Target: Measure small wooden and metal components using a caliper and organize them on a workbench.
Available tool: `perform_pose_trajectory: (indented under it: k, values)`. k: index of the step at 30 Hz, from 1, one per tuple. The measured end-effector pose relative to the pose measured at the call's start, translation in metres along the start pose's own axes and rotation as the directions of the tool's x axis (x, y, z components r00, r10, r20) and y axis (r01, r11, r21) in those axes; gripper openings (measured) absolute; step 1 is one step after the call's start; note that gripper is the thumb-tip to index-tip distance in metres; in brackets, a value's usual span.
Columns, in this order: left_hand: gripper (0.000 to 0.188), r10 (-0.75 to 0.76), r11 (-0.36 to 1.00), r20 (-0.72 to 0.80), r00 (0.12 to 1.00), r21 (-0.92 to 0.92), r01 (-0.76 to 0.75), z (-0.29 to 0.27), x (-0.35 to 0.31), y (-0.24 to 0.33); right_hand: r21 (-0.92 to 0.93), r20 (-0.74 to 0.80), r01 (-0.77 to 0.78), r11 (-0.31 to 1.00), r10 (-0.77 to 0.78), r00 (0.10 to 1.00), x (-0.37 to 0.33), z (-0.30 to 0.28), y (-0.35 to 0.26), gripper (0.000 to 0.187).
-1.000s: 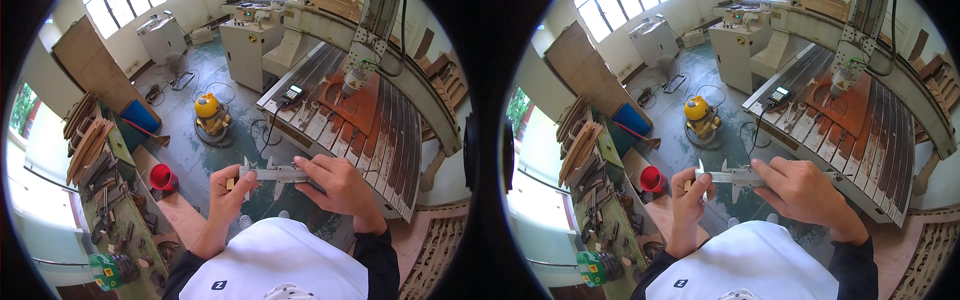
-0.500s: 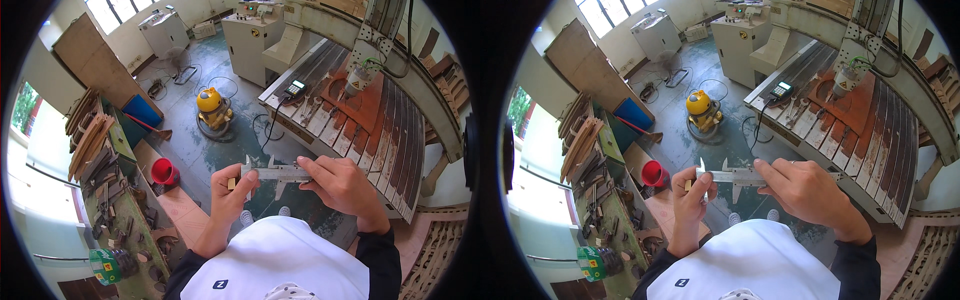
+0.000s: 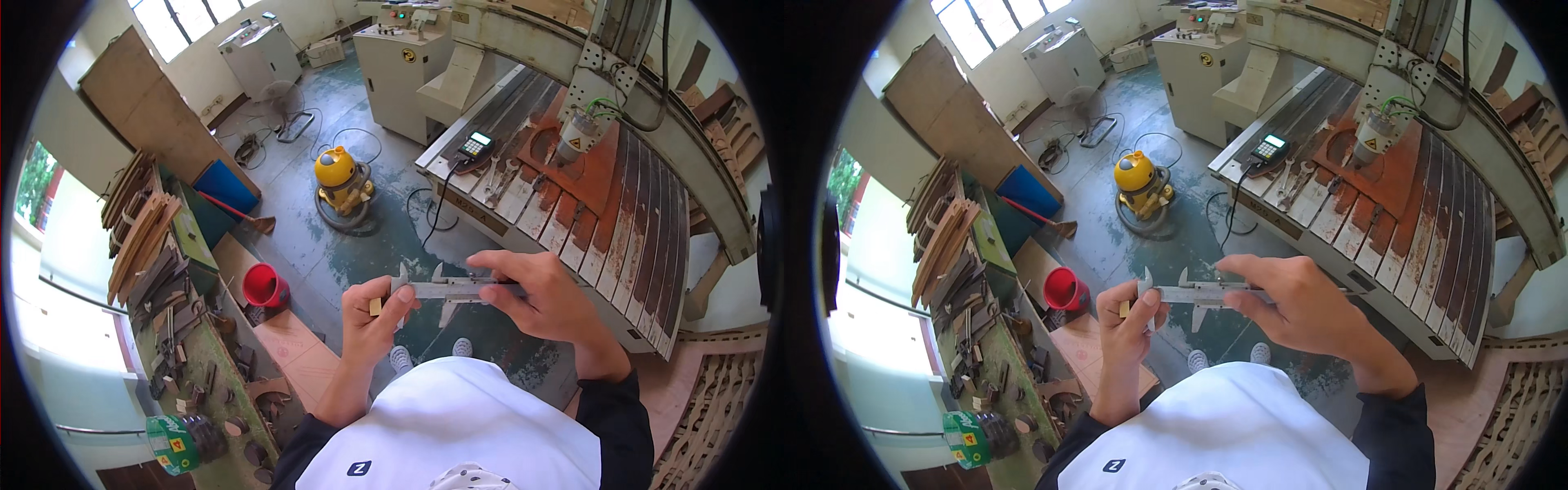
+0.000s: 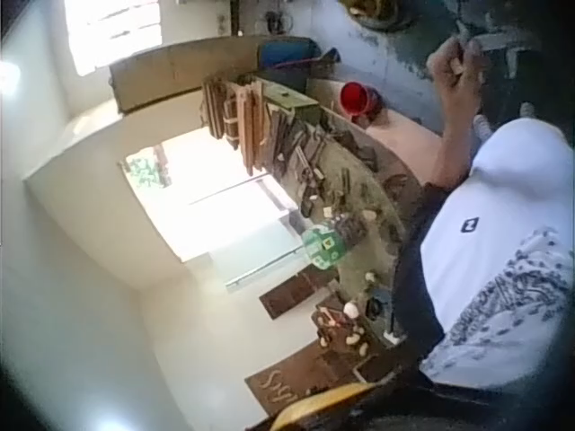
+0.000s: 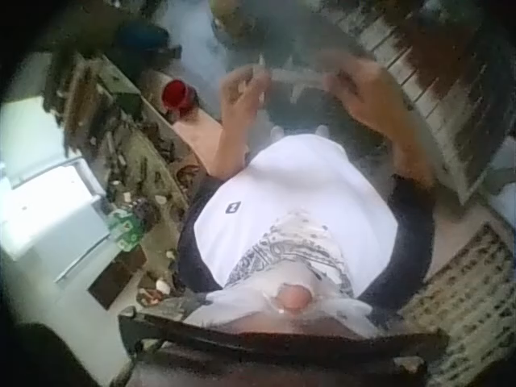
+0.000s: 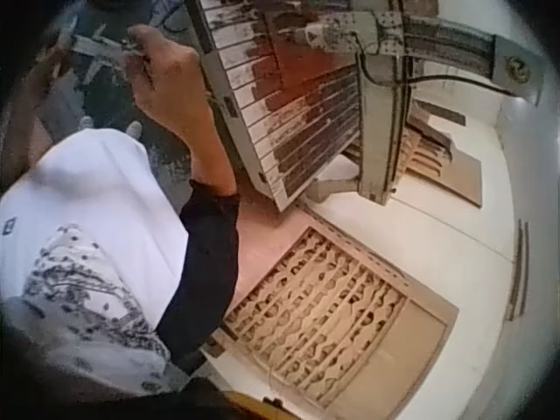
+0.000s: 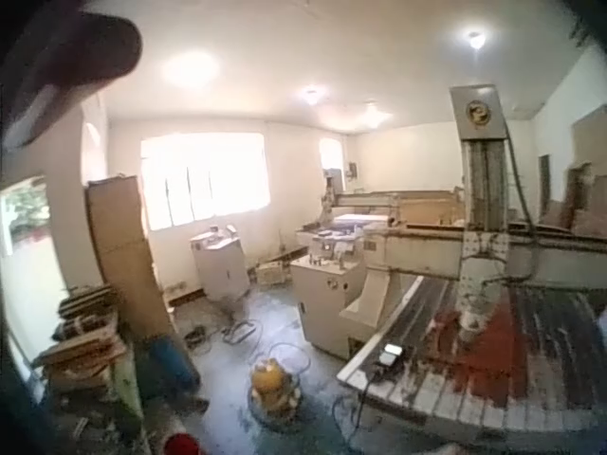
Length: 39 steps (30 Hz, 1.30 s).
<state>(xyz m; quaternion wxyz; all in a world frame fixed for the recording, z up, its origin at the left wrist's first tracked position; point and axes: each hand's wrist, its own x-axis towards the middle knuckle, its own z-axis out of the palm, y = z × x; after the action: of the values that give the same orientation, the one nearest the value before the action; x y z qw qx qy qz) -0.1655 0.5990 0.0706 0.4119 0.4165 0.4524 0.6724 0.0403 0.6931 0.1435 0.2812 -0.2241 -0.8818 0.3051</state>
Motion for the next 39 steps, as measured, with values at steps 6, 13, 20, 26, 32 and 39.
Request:
perform_pose_trajectory:
  k: [6,13,20,26,32,39]
  values:
    - [0.03,0.102,0.912,0.075,0.992,0.392,-0.123,-0.007,0.005,-0.008,0.169,0.083,-0.066,0.983,0.052,0.995,-0.001,0.024,0.038,0.012]
    - [0.032,0.098,0.843,0.266,0.959,0.49,-0.222,-0.008,0.012,-0.011,0.08,0.192,0.027,0.996,-0.042,0.98,-0.005,0.027,0.057,0.008]
    - [0.035,0.099,0.842,0.24,0.966,0.497,-0.21,-0.004,0.016,-0.018,0.151,0.19,-0.03,0.988,0.001,0.982,-0.01,0.029,0.062,0.006]
    - [0.032,0.103,0.823,0.295,0.95,0.511,-0.248,0.0,0.014,-0.015,0.053,0.26,0.025,0.998,-0.038,0.965,-0.013,0.025,0.064,0.011]
    - [0.021,0.125,0.745,0.403,0.907,0.565,-0.354,0.004,0.014,-0.01,-0.125,0.315,0.242,0.962,-0.192,0.929,-0.017,0.026,0.067,0.017]
    - [0.019,0.17,0.681,0.492,0.854,0.567,-0.463,0.006,0.01,-0.008,-0.147,0.344,0.266,0.953,-0.203,0.917,-0.021,0.031,0.07,0.027]
